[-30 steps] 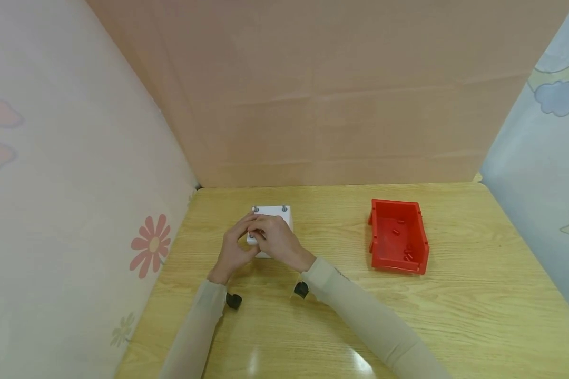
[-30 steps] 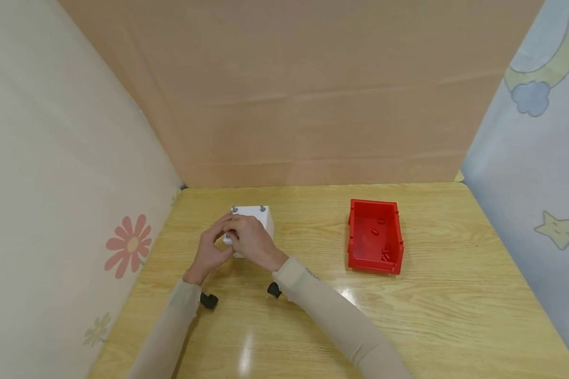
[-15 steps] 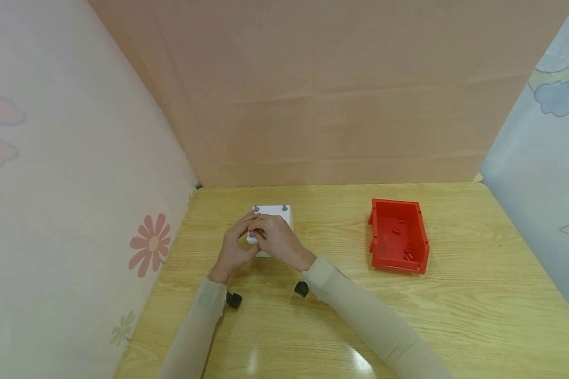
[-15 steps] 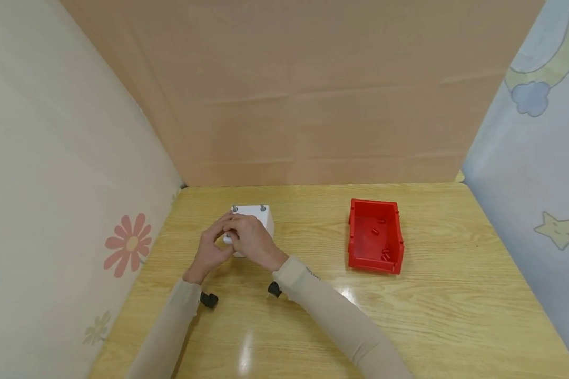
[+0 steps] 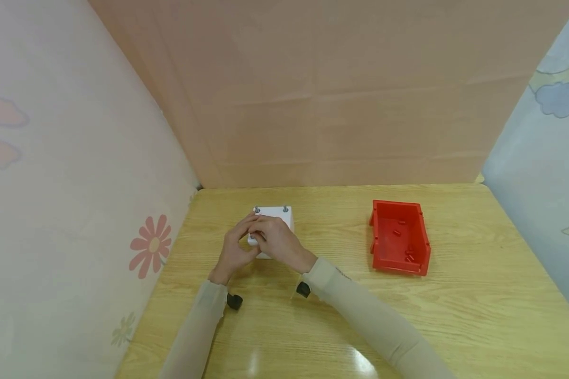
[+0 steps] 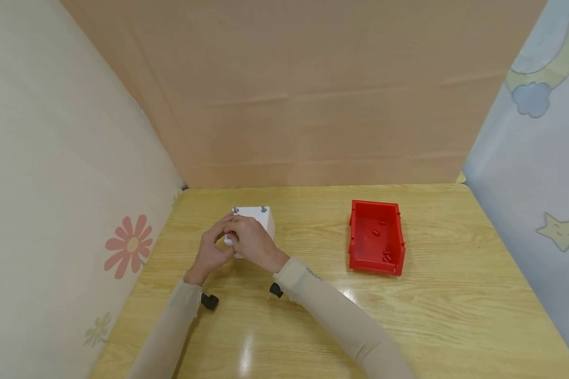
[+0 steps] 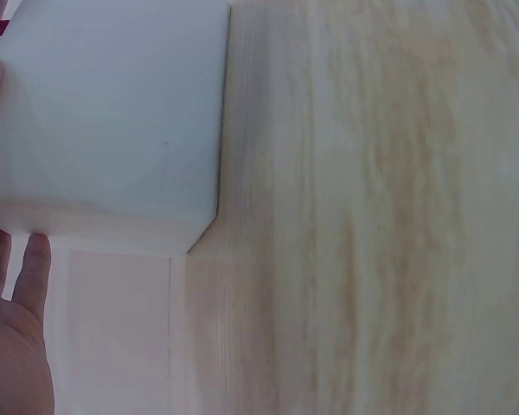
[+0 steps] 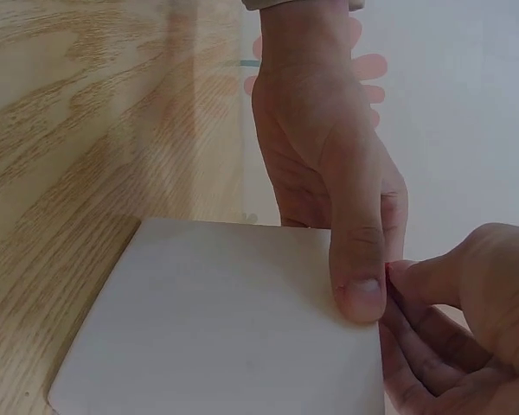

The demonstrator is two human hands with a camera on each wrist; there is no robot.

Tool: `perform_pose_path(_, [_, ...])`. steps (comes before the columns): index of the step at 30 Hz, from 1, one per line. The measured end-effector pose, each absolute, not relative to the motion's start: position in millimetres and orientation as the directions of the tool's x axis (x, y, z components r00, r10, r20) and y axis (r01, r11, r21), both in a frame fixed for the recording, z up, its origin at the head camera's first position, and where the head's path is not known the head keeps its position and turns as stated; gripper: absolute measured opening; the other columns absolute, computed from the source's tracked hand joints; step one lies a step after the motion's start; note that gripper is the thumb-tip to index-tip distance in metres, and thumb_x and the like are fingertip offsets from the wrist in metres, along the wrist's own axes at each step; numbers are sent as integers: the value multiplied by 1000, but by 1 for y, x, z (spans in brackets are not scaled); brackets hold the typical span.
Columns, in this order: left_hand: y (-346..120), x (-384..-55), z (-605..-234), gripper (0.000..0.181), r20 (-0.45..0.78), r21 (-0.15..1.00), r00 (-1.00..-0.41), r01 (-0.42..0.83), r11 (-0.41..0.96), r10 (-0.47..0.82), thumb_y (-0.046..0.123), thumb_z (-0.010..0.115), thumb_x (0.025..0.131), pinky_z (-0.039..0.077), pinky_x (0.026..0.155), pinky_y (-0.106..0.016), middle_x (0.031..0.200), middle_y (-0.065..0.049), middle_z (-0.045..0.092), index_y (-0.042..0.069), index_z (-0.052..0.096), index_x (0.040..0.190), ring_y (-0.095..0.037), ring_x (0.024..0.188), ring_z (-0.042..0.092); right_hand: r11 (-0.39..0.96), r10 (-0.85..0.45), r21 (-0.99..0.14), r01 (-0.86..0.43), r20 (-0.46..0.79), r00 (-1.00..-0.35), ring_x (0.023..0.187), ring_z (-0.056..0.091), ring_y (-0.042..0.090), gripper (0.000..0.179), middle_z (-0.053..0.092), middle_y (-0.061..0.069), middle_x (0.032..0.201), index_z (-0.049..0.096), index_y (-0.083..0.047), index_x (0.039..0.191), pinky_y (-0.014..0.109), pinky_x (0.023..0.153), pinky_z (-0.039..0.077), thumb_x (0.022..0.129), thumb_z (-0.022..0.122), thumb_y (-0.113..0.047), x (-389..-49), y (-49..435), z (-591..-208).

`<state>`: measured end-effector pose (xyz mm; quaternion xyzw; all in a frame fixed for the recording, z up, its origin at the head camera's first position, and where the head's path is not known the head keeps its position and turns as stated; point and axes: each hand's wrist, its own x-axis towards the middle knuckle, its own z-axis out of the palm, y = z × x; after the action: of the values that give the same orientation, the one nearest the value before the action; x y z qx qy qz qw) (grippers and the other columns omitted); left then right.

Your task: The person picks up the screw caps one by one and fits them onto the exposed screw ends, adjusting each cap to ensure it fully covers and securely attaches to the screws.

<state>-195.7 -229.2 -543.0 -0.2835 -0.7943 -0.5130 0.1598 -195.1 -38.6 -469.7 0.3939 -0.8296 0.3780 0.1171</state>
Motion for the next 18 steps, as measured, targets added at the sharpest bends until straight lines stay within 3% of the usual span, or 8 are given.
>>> perform_pose_path(4, [-229, -196, -543, 55, 544, 720, -791, 611, 329, 280, -11, 81, 85, 49, 119, -33, 153, -18, 60, 3, 69, 136, -42, 154, 43, 415, -578, -519, -747, 483, -657, 99, 78, 21, 13, 80, 12, 110, 81, 1, 109, 26, 85, 66, 101, 71, 2, -195, -39, -469])
perform_pose_path(11, [-227, -197, -547, 59, 579, 702, -767, 641, 309, 276, -20, 79, 79, 46, 117, -22, 149, -28, 60, -7, 66, 135, -51, 151, 42, 422, -591, -506, -752, 476, -652, 101, 78, 21, 13, 80, 13, 111, 81, 0, 109, 26, 85, 65, 101, 71, 2, -195, -38, -468])
perform_pose_path(18, [-230, -196, -546, 60, 565, 709, -772, 635, 307, 293, -13, 80, 84, 47, 118, -26, 154, -21, 59, 0, 65, 141, -44, 154, 42, 413, -591, -503, -759, 485, -644, 100, 78, 21, 13, 80, 12, 111, 81, 1, 108, 26, 85, 65, 101, 71, 2, -195, -38, -469])
